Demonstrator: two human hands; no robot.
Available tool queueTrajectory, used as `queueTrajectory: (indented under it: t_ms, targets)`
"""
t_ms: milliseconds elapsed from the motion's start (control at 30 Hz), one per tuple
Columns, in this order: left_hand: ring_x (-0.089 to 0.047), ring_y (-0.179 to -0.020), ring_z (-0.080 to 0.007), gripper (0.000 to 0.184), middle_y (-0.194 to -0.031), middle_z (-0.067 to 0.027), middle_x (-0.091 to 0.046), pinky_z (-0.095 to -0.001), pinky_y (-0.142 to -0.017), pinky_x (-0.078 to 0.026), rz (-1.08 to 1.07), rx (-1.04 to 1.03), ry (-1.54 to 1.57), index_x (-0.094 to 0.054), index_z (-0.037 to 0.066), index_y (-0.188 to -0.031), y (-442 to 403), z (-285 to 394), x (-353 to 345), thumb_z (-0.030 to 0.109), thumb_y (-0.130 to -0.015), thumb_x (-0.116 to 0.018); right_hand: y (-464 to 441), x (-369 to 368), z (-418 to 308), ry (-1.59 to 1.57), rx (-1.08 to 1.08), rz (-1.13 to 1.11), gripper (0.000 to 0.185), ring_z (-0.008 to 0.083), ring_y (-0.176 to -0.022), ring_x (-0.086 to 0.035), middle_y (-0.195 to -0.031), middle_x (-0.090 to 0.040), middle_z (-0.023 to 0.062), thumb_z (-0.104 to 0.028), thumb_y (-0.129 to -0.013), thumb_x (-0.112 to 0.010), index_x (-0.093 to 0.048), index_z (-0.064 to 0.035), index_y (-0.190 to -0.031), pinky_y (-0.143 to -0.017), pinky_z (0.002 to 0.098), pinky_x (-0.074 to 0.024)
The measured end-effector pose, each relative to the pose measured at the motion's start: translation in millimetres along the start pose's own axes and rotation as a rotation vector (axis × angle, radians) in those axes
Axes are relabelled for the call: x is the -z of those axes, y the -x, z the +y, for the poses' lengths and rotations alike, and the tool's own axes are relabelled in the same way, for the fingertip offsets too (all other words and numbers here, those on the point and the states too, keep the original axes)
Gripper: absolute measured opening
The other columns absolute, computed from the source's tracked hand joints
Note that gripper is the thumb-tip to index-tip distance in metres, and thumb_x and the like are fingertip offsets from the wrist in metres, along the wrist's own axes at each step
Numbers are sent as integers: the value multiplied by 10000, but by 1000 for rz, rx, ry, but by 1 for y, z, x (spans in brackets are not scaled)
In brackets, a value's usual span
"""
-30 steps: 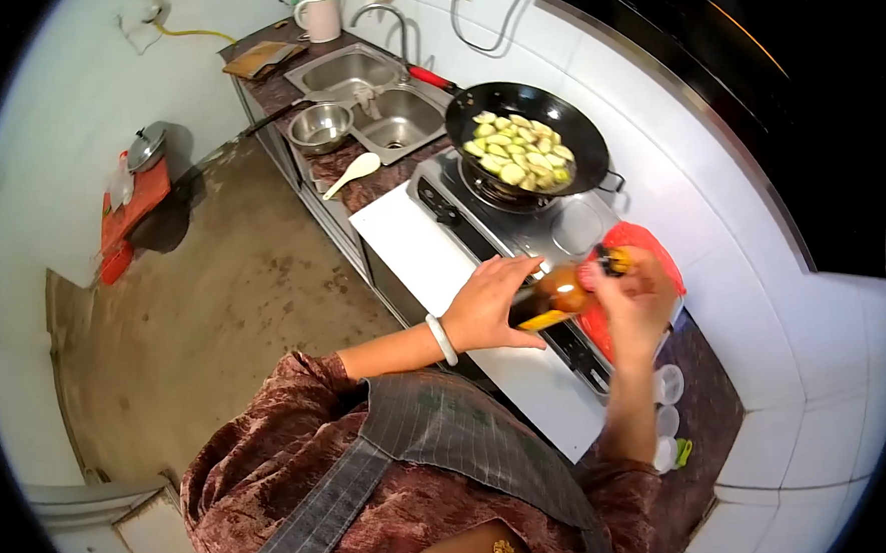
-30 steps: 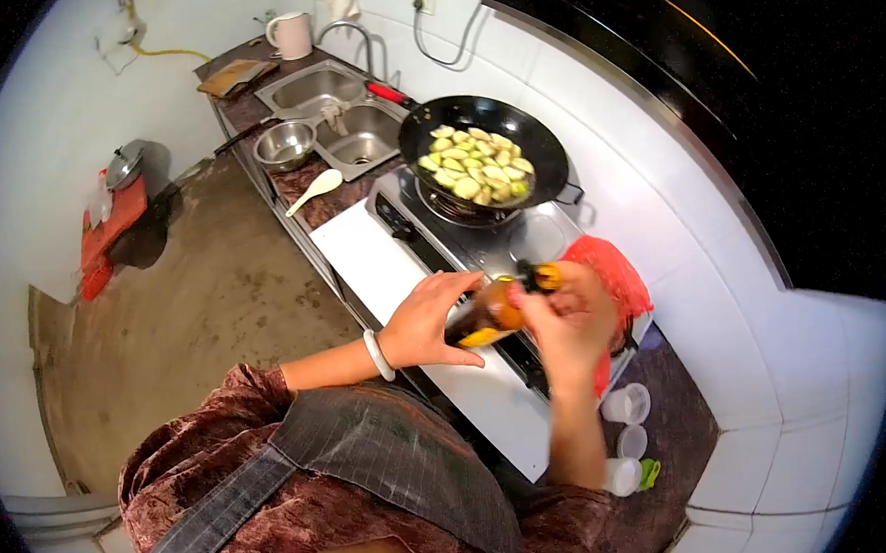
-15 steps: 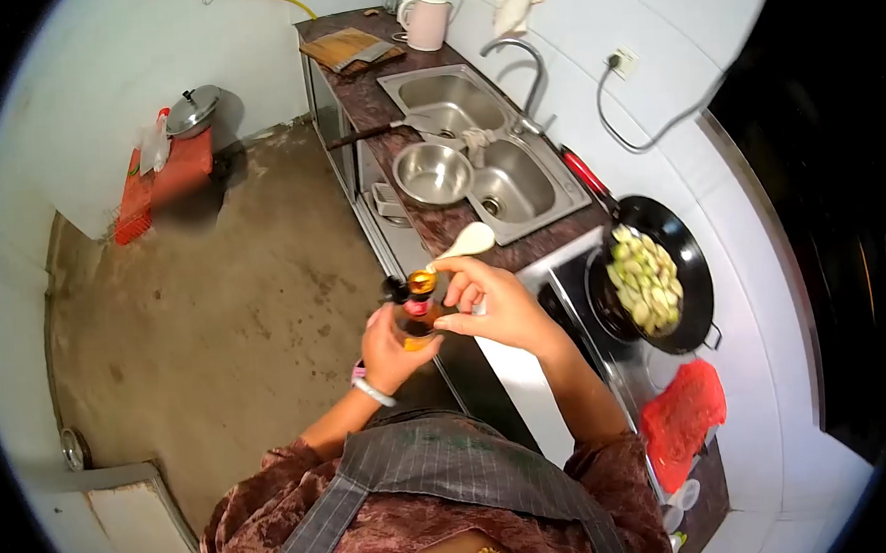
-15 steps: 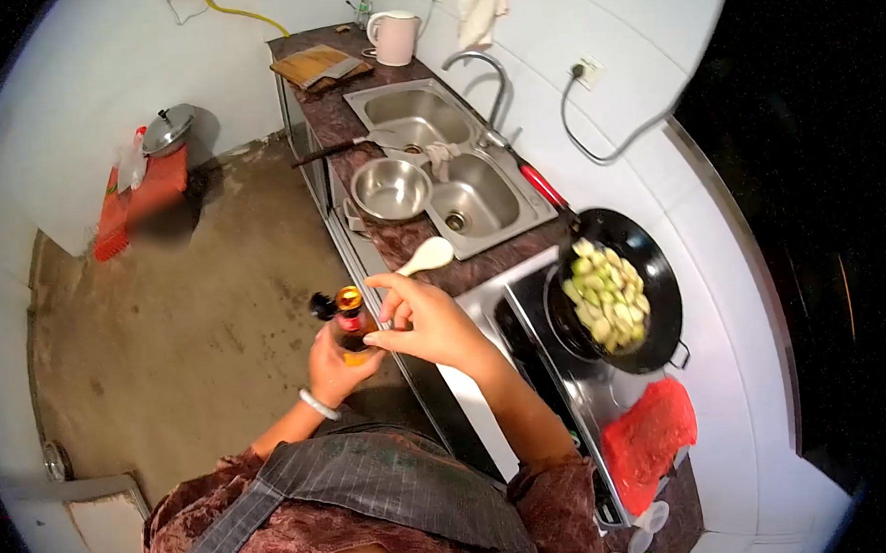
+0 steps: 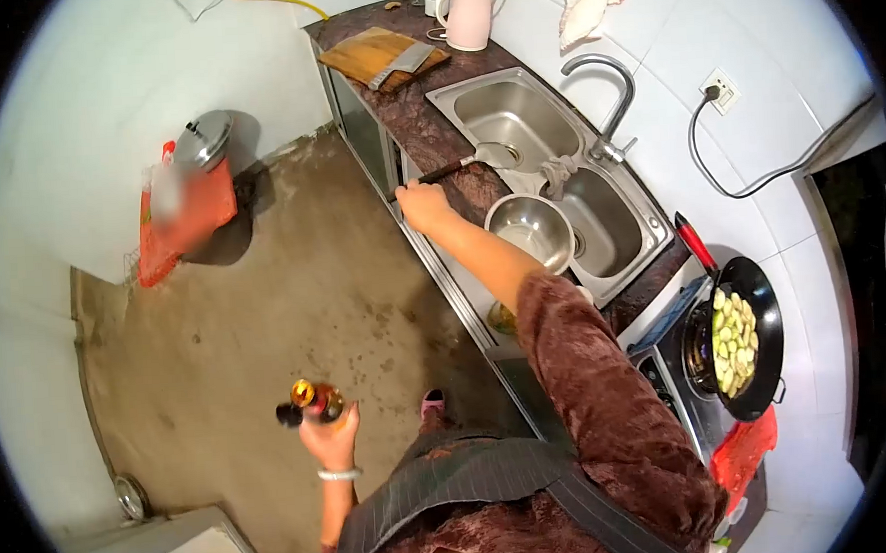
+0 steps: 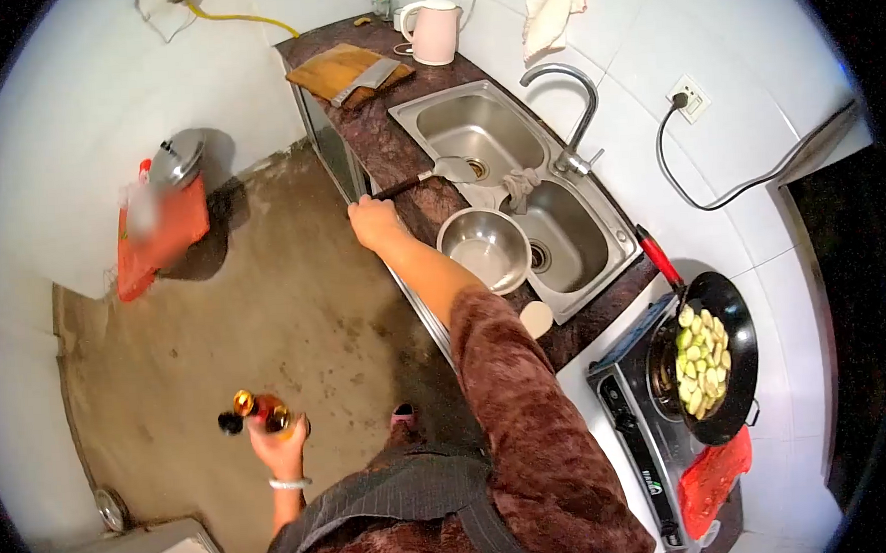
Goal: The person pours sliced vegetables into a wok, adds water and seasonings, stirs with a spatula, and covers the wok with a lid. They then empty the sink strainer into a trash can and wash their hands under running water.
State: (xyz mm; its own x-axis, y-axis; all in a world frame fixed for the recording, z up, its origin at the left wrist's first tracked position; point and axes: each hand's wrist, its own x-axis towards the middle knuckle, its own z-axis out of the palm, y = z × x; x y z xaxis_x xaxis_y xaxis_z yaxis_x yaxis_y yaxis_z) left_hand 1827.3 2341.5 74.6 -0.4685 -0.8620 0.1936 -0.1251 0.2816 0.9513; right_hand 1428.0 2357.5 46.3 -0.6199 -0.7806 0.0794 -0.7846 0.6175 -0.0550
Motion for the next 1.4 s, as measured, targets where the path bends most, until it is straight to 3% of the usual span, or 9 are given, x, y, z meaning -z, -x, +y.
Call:
queueTrajectory:
  t_ms: [200, 400, 533, 667, 800, 933, 1033, 1200, 1400]
  targets:
    - [-546, -809, -177, 629, -933, -78, -533, -307, -742, -479, 168, 77, -88, -458, -2, -1129, 16, -63, 43, 37, -579, -761, -65, -50, 8, 256, -48, -48, 215, 223, -887, -594, -981, -560, 48, -134, -796, -553, -631, -107, -994, -698, 359, -451]
    - [-539, -829, -177, 577, -919, -76, -533, -316, -768, -462, 159, 47, -198, -462, -6, -1120, 0, -53, 44, 28, -612, -733, -85, -78, 22, 497, 49, -150, 205, 200, -889, -581, -983, -595, 34, -156, -813, -522, -686, -144, -935, -623, 368, -446]
    - [-537, -836, -172, 554, -912, -70, -536, -316, -784, -453, -1, 122, -3, -466, -5, -1114, -24, -29, 17, 33, -629, -730, -56, -16, 34, 211, -57, -40, 159, 229, -811, -637, -871, -642, 40, -165, -793, -544, -690, -144, -855, -613, 400, -463]
    - [-539, -828, -167, 534, -919, -70, -543, -310, -788, -455, -173, -62, 29, -473, 0, -1096, -52, -18, -29, 39, -636, -741, -19, 38, 58, 223, 77, 301, 117, 269, -719, -623, -796, -601, 101, -149, -701, -566, -671, -98, -705, -563, 394, -470]
    - [-544, -845, -168, 564, -958, -79, -542, -317, -796, -464, -369, -164, 78, -462, -7, -1123, -65, 1, -69, 22, -637, -748, 63, 147, 65, 174, 27, 585, 74, 262, -619, -582, -739, -530, 94, -151, -682, -572, -597, -82, -676, -497, 382, -419]
    - [-541, -868, -166, 600, -1036, -91, -525, -309, -776, -472, -594, -609, 74, -445, -12, -1147, -61, 52, -120, 26, -637, -760, 192, 241, 71, 86, -14, 820, 171, 270, -552, -556, -672, -516, 104, -230, -710, -645, -579, -73, -720, -485, 395, -425]
    - [-564, -878, -232, 588, -1005, -112, -570, -343, -829, -450, -793, -609, 83, -503, 11, -1074, -46, 86, -159, 108, -576, -801, 303, 290, 58, -59, -164, 830, 227, 221, -567, -575, -668, -569, 97, -221, -713, -705, -627, -88, -880, -498, 338, -459]
    - [-563, -867, -336, 545, -871, -131, -606, -383, -795, -443, -1008, -950, 100, -572, 52, -1001, -5, 158, -213, 241, -540, -793, 471, 305, 38, -776, -538, 1191, 224, 150, -719, -635, -853, -656, 71, -73, -788, -659, -631, -47, -1009, -609, 231, -498]
    - [-615, -825, -293, 594, -883, -153, -636, -352, -748, -467, -1345, -955, -69, -562, 19, -1041, 56, 211, -266, 300, -563, -776, 605, 288, 12, -744, -936, 1592, 165, 154, -675, -636, -803, -637, 132, 34, -812, -562, -598, 64, -970, -585, 222, -515]
